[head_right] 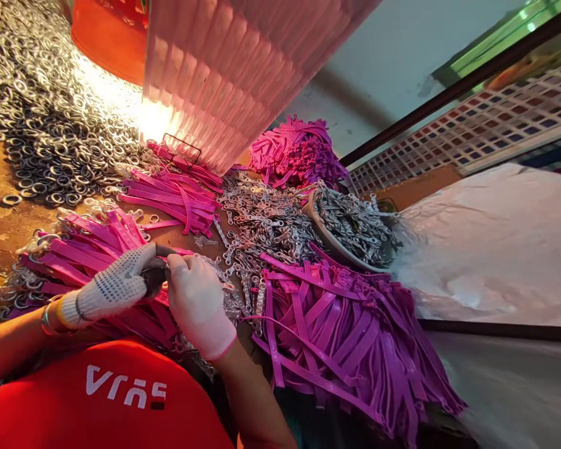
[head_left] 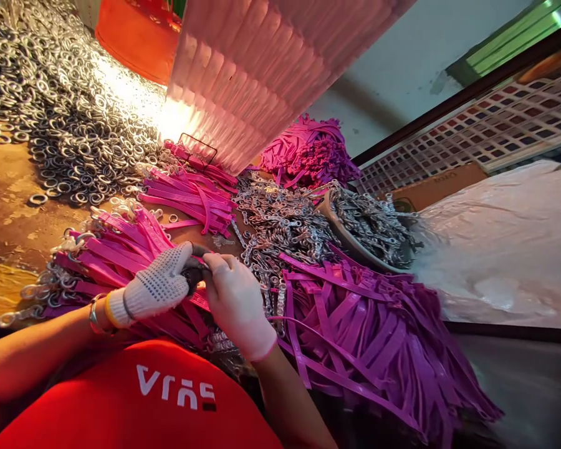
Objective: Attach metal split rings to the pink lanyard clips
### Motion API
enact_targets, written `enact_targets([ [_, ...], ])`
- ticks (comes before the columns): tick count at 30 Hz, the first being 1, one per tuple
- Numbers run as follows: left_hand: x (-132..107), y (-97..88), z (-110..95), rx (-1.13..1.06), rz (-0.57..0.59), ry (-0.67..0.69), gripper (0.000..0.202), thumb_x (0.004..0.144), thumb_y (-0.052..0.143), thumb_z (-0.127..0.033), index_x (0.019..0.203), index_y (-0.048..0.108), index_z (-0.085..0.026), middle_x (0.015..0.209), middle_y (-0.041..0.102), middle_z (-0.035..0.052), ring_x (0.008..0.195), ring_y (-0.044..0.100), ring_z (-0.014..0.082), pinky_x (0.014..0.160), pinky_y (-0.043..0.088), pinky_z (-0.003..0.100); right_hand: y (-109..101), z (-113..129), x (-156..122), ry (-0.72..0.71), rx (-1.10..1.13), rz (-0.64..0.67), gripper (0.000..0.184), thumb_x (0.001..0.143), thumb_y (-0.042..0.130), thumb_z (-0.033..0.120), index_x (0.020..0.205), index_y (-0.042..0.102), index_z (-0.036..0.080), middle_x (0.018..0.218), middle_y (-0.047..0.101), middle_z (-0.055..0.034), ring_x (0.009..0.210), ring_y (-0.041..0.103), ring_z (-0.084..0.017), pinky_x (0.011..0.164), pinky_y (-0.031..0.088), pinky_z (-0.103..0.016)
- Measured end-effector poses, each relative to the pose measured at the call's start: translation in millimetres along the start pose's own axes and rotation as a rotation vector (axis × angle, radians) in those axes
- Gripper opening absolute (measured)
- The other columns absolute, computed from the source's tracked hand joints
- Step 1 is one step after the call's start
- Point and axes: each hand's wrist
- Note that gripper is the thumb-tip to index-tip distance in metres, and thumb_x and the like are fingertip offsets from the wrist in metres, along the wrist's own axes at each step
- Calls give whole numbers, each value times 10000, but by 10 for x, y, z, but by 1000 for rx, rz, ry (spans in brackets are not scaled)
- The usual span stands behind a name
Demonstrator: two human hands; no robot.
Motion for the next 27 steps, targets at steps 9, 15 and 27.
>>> enact_targets([
  [9, 124, -21, 41, -35, 67, -30, 94, 801, 536, -205, 776, 608, -149, 724, 612, 18, 653, 499, 125, 573, 404, 224, -5, -34, 1, 65, -1, 5, 183, 949, 478, 188, 955, 662, 190, 842, 668, -74, 761, 588, -214, 657, 380, -313],
  [15, 516, -22, -87, -161, 231, -165, 72, 776, 492, -208, 765, 552, -168, 640, 538, 4, 502, 451, 108, 465, 340, 220, 21, -234, -66, 276, 378, 21, 251, 1002, 464, 327, 935, 661, 187, 751, 658, -16, 639, 548, -147, 602, 353, -260],
  [27, 1734, 64, 475, 762, 282, -125, 186, 807, 654, -269, 861, 693, -95, 669, 616, 177, 783, 641, 367, 789, 444, 524, 139, -372, -275, 606, 919, -106, 377, 1000, 490, 516, 996, 686, 194, 755, 588, 20, 678, 516, -128, 642, 436, -235],
])
Point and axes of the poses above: each hand's wrist, its own x-axis towards the middle knuckle, its own y-axis out of the palm, z = x × y
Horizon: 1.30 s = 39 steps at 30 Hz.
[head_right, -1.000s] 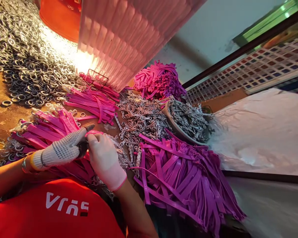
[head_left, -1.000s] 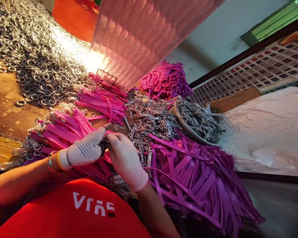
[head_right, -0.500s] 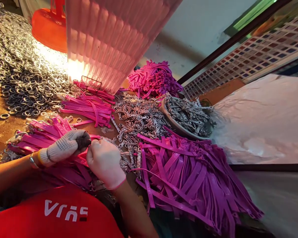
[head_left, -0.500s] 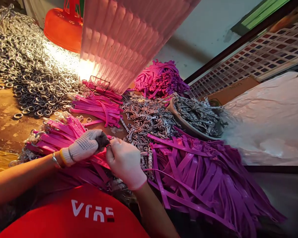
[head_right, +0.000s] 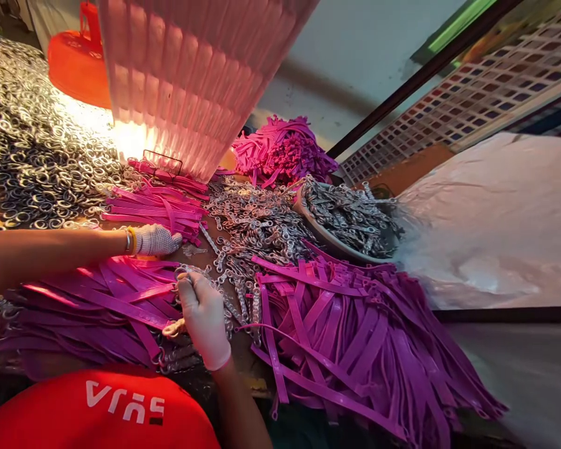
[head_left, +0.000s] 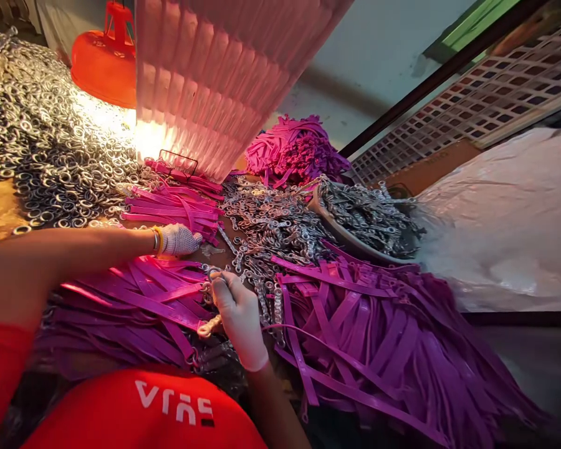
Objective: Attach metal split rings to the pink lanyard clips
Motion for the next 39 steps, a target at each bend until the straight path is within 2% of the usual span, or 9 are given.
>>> enact_targets([
  [6, -79, -267, 14, -205, -8, 72, 201, 797, 620, -297, 855, 704, -123, 669, 616, 81, 634, 551, 189, 640, 443, 311, -80, -62, -50, 42, 8, -59, 372, 1011, 479, 445, 1252, 642, 212, 770, 630, 22, 642, 528, -124, 595, 435, -229],
  [9, -420, -515, -42, -483, -12, 146, 283, 840, 543, -311, 990, 697, -127, 702, 625, 66, 519, 472, 120, 512, 390, 249, -79, -48, -17, -21, -3, -70, 324, 1013, 479, 403, 1210, 656, 216, 746, 621, 31, 633, 537, -123, 604, 447, -232],
  [13, -1099, -657, -200, -917, 14, 162, 243, 769, 601, -271, 954, 692, -142, 741, 650, 64, 477, 447, 87, 434, 330, 206, 24, 111, 41, -222, -29, -30, 253, 1002, 498, 312, 1159, 672, 217, 997, 725, -25, 836, 658, -141, 750, 512, -249],
  [18, -1643, -435, -304, -905, 8, 105, 164, 813, 518, -201, 863, 664, -146, 606, 590, 18, 464, 489, 97, 433, 366, 192, 164, 310, 52, -419, -277, 39, 287, 1029, 436, 253, 1221, 646, 215, 999, 754, -41, 851, 688, -157, 743, 492, -255],
  [27, -1686, -85, -263, -792, 141, 60, 192, 851, 517, -244, 686, 575, -166, 552, 552, 5, 436, 438, 97, 425, 312, 212, 189, 315, -33, -647, -1004, 101, 275, 973, 443, 146, 1152, 652, 140, 774, 658, -71, 622, 592, -187, 547, 353, -284],
  [31, -1598, 50, -247, -553, -28, 254, 103, 769, 562, -152, 734, 658, -148, 722, 663, 38, 640, 538, 142, 594, 414, 233, 206, 236, -44, -591, -933, 45, 258, 995, 445, 167, 1142, 657, 157, 826, 695, -79, 702, 643, -188, 614, 417, -269],
  [34, -1579, 106, -176, -631, 8, 229, 133, 776, 529, -142, 744, 658, -152, 641, 621, 26, 584, 515, 139, 541, 376, 230, 197, 244, -46, -515, -781, -9, 280, 1013, 441, 177, 1217, 631, 161, 940, 735, -95, 844, 692, -203, 736, 476, -275],
  [36, -1596, 129, -123, -748, 53, 157, 160, 840, 514, -193, 761, 647, -154, 558, 550, 3, 503, 463, 123, 487, 328, 227, 171, 298, -36, -469, -696, 53, 325, 1003, 485, 193, 1315, 575, 163, 1033, 744, -92, 912, 703, -208, 780, 489, -283],
  [39, -1627, 159, -87, -811, -35, 147, 215, 891, 556, -277, 757, 657, -143, 593, 570, 8, 528, 453, 114, 512, 338, 223, 143, 380, 1, -377, -700, 215, 449, 958, 605, 262, 1387, 512, 169, 973, 756, -57, 859, 714, -210, 725, 478, -277],
])
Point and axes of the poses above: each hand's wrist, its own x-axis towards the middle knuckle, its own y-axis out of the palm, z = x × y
